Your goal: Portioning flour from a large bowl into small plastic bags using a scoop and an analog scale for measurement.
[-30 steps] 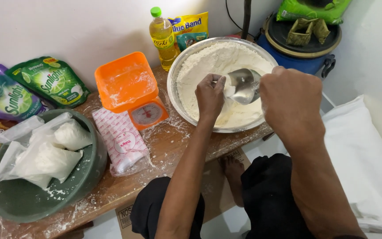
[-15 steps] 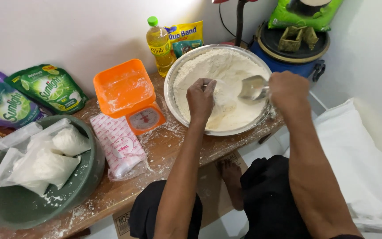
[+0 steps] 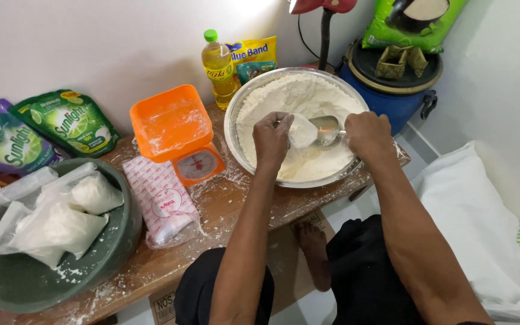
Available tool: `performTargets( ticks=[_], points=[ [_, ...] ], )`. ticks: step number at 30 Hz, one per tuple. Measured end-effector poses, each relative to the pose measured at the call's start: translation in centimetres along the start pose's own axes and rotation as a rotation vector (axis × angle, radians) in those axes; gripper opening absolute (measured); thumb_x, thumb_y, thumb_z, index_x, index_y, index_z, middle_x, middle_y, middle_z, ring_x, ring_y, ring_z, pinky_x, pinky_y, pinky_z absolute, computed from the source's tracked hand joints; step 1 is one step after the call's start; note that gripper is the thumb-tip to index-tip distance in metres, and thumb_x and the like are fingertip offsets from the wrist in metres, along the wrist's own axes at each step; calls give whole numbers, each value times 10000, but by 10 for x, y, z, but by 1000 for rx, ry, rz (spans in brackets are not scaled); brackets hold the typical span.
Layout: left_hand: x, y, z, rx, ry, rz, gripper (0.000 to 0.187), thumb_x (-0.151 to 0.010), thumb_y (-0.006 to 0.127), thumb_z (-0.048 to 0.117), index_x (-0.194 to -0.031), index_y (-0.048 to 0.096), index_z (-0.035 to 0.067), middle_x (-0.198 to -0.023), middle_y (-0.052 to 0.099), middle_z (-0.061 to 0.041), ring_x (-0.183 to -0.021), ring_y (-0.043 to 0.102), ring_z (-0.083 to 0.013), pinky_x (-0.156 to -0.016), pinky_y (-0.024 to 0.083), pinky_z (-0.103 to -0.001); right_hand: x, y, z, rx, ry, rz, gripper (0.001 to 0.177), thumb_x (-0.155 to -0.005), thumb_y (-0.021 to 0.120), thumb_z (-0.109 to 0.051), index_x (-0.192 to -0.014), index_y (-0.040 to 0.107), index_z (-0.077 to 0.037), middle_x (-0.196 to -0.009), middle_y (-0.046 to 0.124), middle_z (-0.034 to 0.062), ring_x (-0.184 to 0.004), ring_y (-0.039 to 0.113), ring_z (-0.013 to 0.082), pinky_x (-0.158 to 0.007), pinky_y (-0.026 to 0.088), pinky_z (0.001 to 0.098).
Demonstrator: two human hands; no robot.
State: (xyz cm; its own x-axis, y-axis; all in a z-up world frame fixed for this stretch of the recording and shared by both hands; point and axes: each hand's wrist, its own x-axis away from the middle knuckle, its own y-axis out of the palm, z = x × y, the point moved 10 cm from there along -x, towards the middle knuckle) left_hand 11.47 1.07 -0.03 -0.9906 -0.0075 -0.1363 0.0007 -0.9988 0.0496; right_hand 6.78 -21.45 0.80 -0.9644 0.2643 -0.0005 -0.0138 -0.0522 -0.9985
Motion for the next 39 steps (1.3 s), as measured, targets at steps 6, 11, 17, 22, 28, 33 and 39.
performTargets(
  ticks=[6,11,17,22,28,33,39],
  points=[
    [-6,2,-5,-20,-8,-67,133,-883,757,158,-927,775,34,-493,577,-51,-394,573,-121,-409,425,-248,-6,-10,-8,-6,-75,49,251,-890,683,-246,-1057,800,-100,-970,760,161,-1030,692,371,-891,480,521],
    [-14,5,-18,7,-4,-114,112,-882,769,152,-910,777,44,-493,583,-51,-386,570,-102,-399,425,-222,40,-69,-70,-655,-186,-64,347,-953,600,-251,-1115,762,10,-1045,733,317,-1087,655,531,-946,485,609],
    [-19,8,-23,32,-20,-158,144,-864,798,161,-911,774,27,-515,605,-69,-399,577,-98,-383,446,-209,0,-3,-67,-744,-229,-83,272,-989,618,-221,-937,750,11,-797,707,278,-822,708,438,-756,531,511],
    [-17,-3,-16,-1,-84,-85,183,-892,762,190,-913,770,8,-537,640,-94,-402,588,-118,-370,479,-223,-21,23,-60,-976,-164,-63,315,-1002,664,-265,-780,702,-46,-511,620,131,-511,677,211,-518,559,337],
    [-17,-21,-12,21,-136,-57,278,-825,791,161,-1008,737,-42,-612,612,-100,-450,591,-140,-387,482,-270,-9,10,-59,-1384,-13,-96,253,-1018,659,-155,-887,664,62,-639,634,163,-554,688,163,-542,647,285],
    [-3,-27,-2,43,-189,-140,225,-843,736,128,-957,706,-63,-627,643,-155,-431,649,-197,-282,463,-279,-4,-8,-70,-1578,-57,-54,303,-1048,681,-171,-884,638,80,-719,689,234,-596,738,219,-539,665,325],
    [4,-35,28,212,-107,-108,211,-909,649,29,-961,632,-175,-661,609,-186,-478,661,-203,-306,501,-241,-3,-21,-78,-1556,-111,38,296,-1053,686,-161,-938,645,109,-742,690,270,-599,741,238,-522,662,330]
  ],
)
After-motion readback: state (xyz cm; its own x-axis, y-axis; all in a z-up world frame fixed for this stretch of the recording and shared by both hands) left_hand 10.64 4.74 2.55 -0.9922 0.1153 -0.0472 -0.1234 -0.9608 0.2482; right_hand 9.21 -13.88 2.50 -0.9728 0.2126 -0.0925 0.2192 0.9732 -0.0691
